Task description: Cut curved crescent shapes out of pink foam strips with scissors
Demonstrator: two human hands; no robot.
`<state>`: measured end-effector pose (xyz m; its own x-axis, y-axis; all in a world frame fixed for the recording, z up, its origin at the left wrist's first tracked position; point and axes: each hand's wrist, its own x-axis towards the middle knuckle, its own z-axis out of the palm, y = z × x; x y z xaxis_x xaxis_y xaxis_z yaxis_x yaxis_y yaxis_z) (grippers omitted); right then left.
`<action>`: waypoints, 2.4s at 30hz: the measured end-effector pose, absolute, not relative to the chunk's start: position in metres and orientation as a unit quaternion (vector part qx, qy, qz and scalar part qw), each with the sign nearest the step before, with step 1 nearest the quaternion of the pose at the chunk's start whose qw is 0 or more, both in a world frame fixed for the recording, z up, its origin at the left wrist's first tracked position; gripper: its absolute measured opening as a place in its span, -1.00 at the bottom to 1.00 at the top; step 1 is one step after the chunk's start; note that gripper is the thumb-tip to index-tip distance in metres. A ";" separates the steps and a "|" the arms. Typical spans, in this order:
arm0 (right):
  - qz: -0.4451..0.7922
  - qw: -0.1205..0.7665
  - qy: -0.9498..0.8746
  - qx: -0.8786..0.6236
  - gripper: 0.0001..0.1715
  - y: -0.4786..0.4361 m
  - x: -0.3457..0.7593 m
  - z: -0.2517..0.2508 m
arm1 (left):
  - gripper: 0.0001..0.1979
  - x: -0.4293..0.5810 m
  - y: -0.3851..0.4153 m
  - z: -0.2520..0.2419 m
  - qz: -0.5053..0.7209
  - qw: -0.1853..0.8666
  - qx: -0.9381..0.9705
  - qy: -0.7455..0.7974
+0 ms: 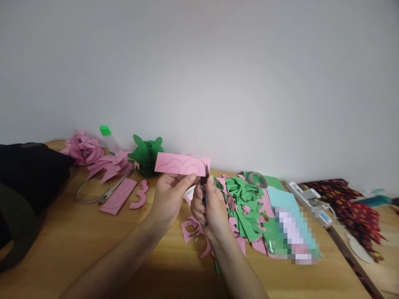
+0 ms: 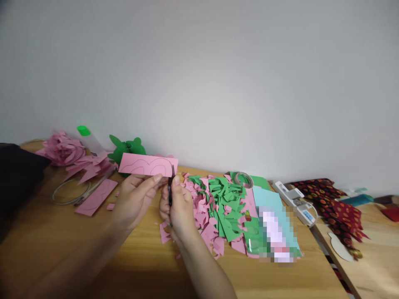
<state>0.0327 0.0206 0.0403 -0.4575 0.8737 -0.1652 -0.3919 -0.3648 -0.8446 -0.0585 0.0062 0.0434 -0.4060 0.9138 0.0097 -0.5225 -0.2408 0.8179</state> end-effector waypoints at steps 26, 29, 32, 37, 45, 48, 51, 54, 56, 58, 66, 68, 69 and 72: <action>0.751 0.412 -0.394 -0.334 -0.32 0.023 0.032 0.038 | -0.85 -0.060 0.008 0.050 0.768 0.504 0.196 0.343; 0.744 0.413 -0.394 -0.348 -0.32 0.023 0.032 0.037 | -0.88 -0.059 0.009 0.050 0.757 0.517 0.206 0.343; 0.736 0.410 -0.394 -0.367 -0.32 0.020 0.039 0.032 | -0.83 -0.053 0.010 0.046 0.743 0.529 0.189 0.363; 0.733 0.410 -0.363 -0.403 -0.31 0.014 0.054 0.009 | -0.80 -0.038 0.012 0.026 0.701 0.553 0.173 0.415; 0.748 0.410 -0.324 -0.410 -0.27 0.018 0.062 -0.021 | -0.83 -0.035 0.020 0.010 0.667 0.505 0.218 0.503; 0.753 0.411 -0.316 -0.404 -0.27 0.018 0.065 -0.023 | -0.86 -0.035 0.023 0.014 0.647 0.489 0.248 0.530; 0.758 0.417 -0.304 -0.399 -0.27 0.018 0.068 -0.024 | -0.85 -0.033 0.024 0.015 0.624 0.488 0.256 0.553; 0.763 0.420 -0.296 -0.393 -0.26 0.018 0.069 -0.024 | -0.82 -0.033 0.024 0.008 0.613 0.482 0.265 0.567; 0.765 0.419 -0.293 -0.390 -0.26 0.018 0.069 -0.024 | -0.82 -0.035 0.024 0.003 0.608 0.481 0.275 0.569; 0.767 0.420 -0.290 -0.390 -0.26 0.018 0.069 -0.024 | -0.82 -0.036 0.023 -0.001 0.601 0.487 0.281 0.568; 0.771 0.412 -0.293 -0.387 -0.26 0.018 0.071 -0.022 | -0.87 -0.037 0.021 0.008 0.588 0.489 0.281 0.580; 0.773 0.407 -0.297 -0.385 -0.27 0.018 0.072 -0.022 | -0.88 -0.037 0.020 0.014 0.580 0.473 0.289 0.597; 0.775 0.404 -0.299 -0.384 -0.28 0.017 0.072 -0.022 | -0.88 -0.037 0.019 0.016 0.575 0.464 0.295 0.606; 0.778 0.397 -0.304 -0.381 -0.28 0.017 0.074 -0.024 | -0.88 -0.037 0.017 0.021 0.566 0.454 0.307 0.615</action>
<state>0.0740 0.0171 -0.0235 -0.3947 0.8492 -0.3508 -0.3855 -0.4996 -0.7757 -0.0369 0.0172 0.0214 -0.3990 0.8923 -0.2112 -0.1368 0.1699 0.9759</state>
